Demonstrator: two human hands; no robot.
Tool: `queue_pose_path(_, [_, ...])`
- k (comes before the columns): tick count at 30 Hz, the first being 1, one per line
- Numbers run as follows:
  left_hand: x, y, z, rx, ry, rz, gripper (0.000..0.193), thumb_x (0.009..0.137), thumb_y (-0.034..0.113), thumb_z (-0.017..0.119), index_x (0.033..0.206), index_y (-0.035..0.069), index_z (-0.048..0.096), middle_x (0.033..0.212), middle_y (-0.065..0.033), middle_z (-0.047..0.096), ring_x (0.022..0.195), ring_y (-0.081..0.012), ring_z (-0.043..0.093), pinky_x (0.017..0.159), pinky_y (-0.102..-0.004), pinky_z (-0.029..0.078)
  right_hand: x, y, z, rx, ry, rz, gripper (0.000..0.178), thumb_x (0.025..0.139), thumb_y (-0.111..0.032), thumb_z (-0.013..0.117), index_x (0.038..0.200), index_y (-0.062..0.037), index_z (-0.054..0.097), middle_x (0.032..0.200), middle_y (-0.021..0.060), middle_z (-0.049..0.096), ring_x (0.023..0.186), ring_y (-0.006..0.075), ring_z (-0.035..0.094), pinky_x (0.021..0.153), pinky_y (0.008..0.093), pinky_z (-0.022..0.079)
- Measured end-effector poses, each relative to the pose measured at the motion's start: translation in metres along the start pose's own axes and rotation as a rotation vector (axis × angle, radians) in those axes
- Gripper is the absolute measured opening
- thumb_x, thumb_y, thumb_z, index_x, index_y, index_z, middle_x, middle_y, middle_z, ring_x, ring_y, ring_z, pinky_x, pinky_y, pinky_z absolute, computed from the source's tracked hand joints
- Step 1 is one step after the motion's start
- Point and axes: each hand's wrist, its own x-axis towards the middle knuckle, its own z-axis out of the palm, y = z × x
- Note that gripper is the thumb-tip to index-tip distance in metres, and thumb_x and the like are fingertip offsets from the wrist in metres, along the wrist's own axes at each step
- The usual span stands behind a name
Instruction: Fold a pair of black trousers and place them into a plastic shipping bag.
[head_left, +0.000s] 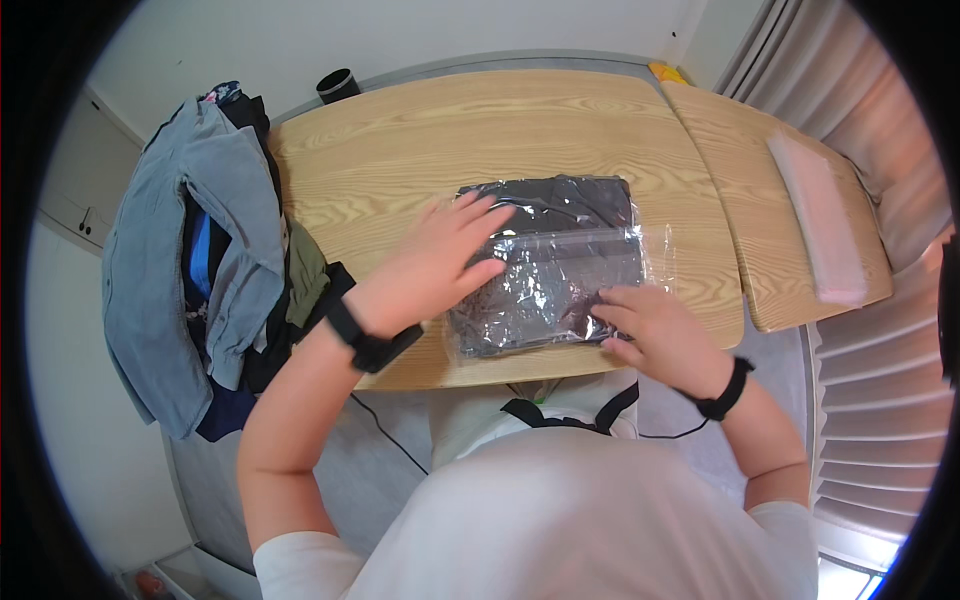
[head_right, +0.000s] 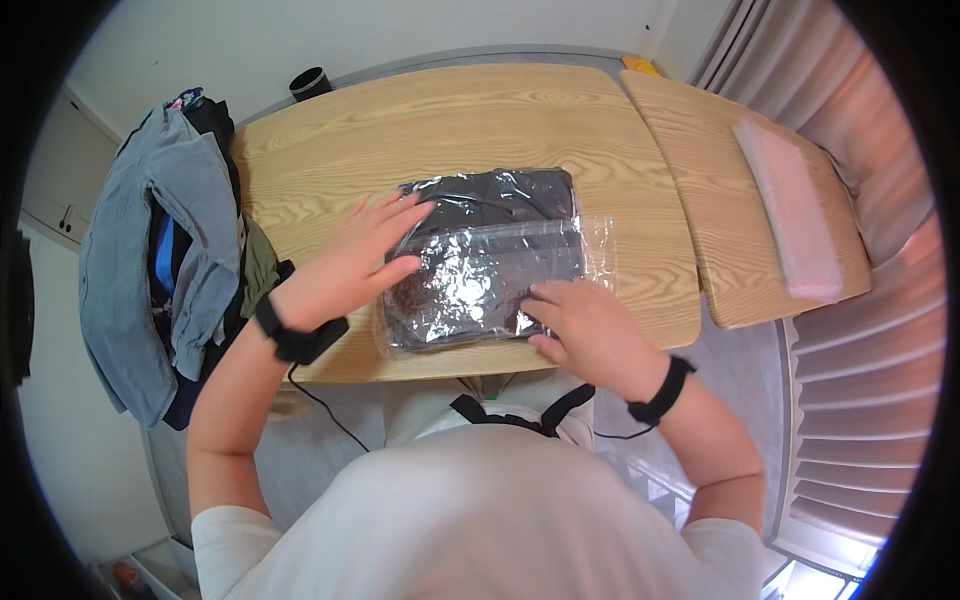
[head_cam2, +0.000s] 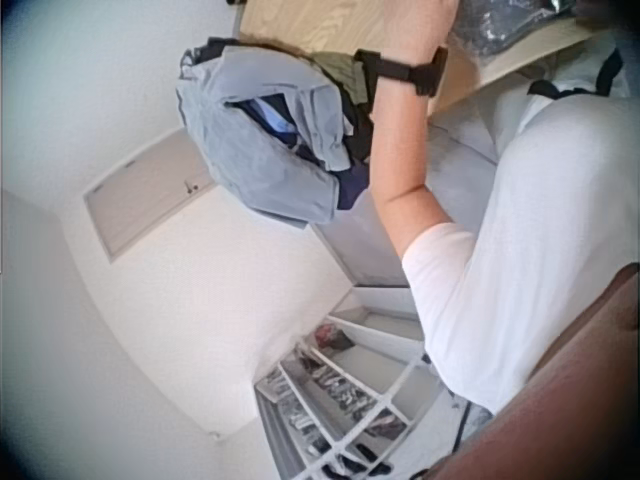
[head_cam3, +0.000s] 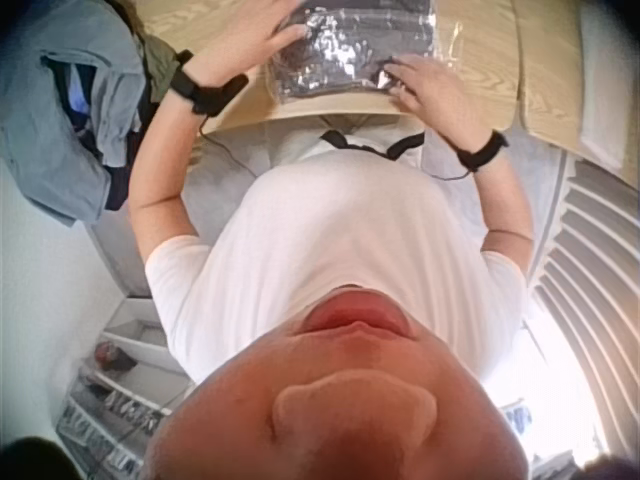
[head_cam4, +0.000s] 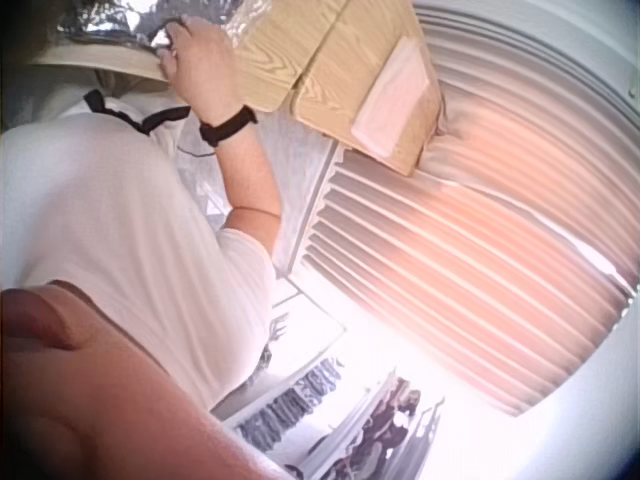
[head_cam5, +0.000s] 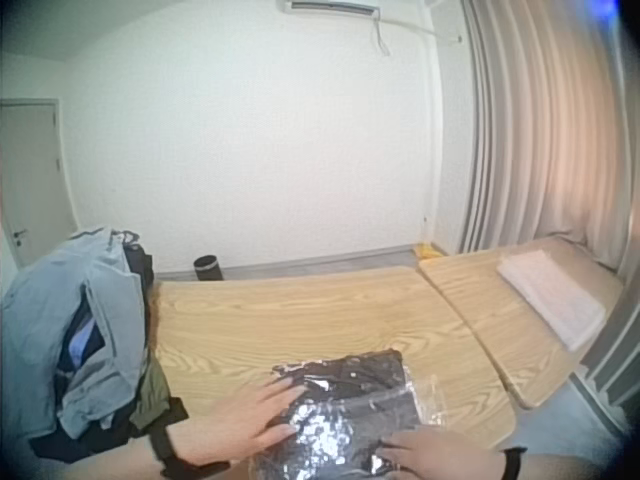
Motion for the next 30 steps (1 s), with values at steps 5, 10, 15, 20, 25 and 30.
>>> queue_pose_path(5, [-0.055, 0.034, 0.01, -0.187, 0.091, 0.0, 0.035, 0.089, 0.017, 0.06, 0.119, 0.0, 0.057, 0.122, -0.019, 0.057, 0.117, -0.0354, 0.051, 0.098, -0.0423, 0.041, -0.023, 0.011, 0.06, 0.075, 0.533, 0.229, 0.023, 0.076, -0.006, 0.067, 0.099, -0.0004, 0.065, 0.108, 0.0163, 0.063, 0.104, 0.0342, 0.058, 0.091, 0.042, 0.045])
queue_pose_path(10, [-0.068, 0.052, 0.056, -0.05, 0.018, -0.162, 0.051, 0.086, 0.023, 0.064, 0.129, 0.0, 0.049, 0.133, -0.0197, 0.049, 0.126, -0.0356, 0.044, 0.102, -0.0429, 0.039, -0.027, 0.03, 0.074, 0.112, 0.57, 0.23, 0.026, 0.078, -0.007, 0.067, 0.104, -0.0005, 0.065, 0.113, 0.0164, 0.063, 0.108, 0.0348, 0.056, 0.093, 0.041, 0.044])
queue_pose_path(15, [-0.069, 0.053, 0.071, -0.047, 0.012, -0.257, 0.066, 0.082, 0.024, 0.067, 0.137, 0.001, 0.038, 0.144, -0.0177, 0.037, 0.131, -0.0358, 0.038, 0.104, -0.0415, 0.038, -0.031, 0.033, 0.074, 0.259, 0.613, 0.364, 0.029, 0.08, -0.008, 0.068, 0.107, 0.0002, 0.063, 0.116, 0.0168, 0.062, 0.112, 0.0345, 0.055, 0.097, 0.0398, 0.043])
queue_pose_path(20, [-0.069, 0.038, 0.083, 0.065, 0.09, -0.197, 0.056, 0.083, 0.018, 0.065, 0.133, 0.004, 0.043, 0.139, -0.0131, 0.045, 0.126, -0.0307, 0.046, 0.097, -0.0365, 0.046, -0.036, 0.037, 0.076, 0.36, 0.633, 0.383, 0.031, 0.083, -0.007, 0.066, 0.112, -0.0008, 0.06, 0.117, 0.0163, 0.061, 0.111, 0.0309, 0.056, 0.096, 0.0372, 0.043])
queue_pose_path(25, [-0.056, 0.04, 0.05, -0.061, 0.058, -0.256, 0.034, 0.088, 0.014, 0.058, 0.12, 0.006, 0.056, 0.118, -0.0117, 0.062, 0.107, -0.0298, 0.059, 0.087, -0.039, 0.049, -0.053, 0.05, 0.048, 0.864, 0.464, 0.382, 0.044, 0.084, -0.022, 0.068, 0.12, 0.0002, 0.055, 0.119, 0.0099, 0.059, 0.109, 0.0196, 0.056, 0.095, 0.0322, 0.042])
queue_pose_path(30, [-0.046, 0.048, -0.022, -0.231, -0.024, -0.297, 0.028, 0.095, 0.028, 0.05, 0.091, 0.001, 0.059, 0.08, -0.0195, 0.06, 0.075, -0.0353, 0.06, 0.064, -0.0417, 0.045, -0.054, 0.044, 0.011, 0.964, 0.476, 0.176, 0.066, 0.071, -0.032, 0.08, 0.123, 0.0009, 0.055, 0.122, 0.0106, 0.059, 0.117, 0.0212, 0.053, 0.103, 0.036, 0.037])
